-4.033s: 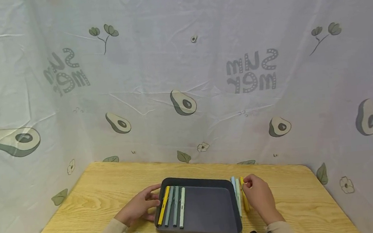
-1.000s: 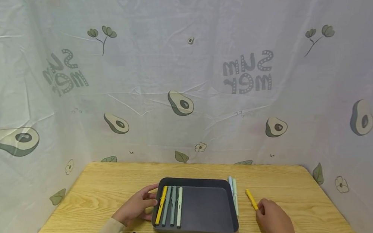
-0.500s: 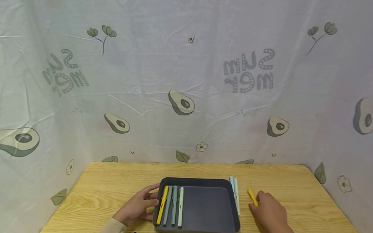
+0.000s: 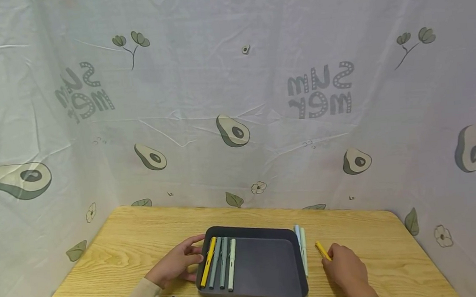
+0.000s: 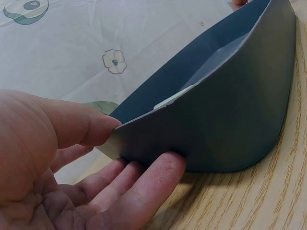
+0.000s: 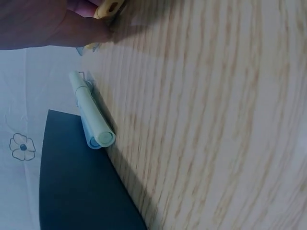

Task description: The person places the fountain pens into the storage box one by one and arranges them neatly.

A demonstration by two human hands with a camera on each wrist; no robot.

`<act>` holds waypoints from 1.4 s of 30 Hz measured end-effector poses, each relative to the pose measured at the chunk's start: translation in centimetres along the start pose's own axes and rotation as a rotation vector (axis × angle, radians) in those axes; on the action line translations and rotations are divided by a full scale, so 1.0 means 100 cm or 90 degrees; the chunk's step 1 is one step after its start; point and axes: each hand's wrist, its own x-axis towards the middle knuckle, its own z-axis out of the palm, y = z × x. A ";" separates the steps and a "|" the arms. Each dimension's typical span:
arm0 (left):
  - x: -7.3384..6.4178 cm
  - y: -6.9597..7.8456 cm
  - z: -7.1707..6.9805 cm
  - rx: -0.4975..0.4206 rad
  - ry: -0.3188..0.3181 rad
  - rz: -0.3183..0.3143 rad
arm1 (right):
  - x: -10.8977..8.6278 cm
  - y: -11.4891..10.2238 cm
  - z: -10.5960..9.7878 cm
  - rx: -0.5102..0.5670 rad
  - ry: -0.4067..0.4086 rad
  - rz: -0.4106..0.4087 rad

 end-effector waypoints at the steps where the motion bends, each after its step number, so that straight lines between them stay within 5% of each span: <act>1: 0.000 0.000 0.000 0.000 0.000 0.000 | 0.000 0.000 -0.001 0.000 -0.002 0.002; 9: -0.001 0.001 0.001 0.000 0.001 0.000 | -0.003 0.004 -0.005 0.021 -0.040 0.016; 42: -0.002 0.002 0.001 -0.006 0.000 -0.002 | -0.013 0.010 -0.006 0.066 -0.043 0.036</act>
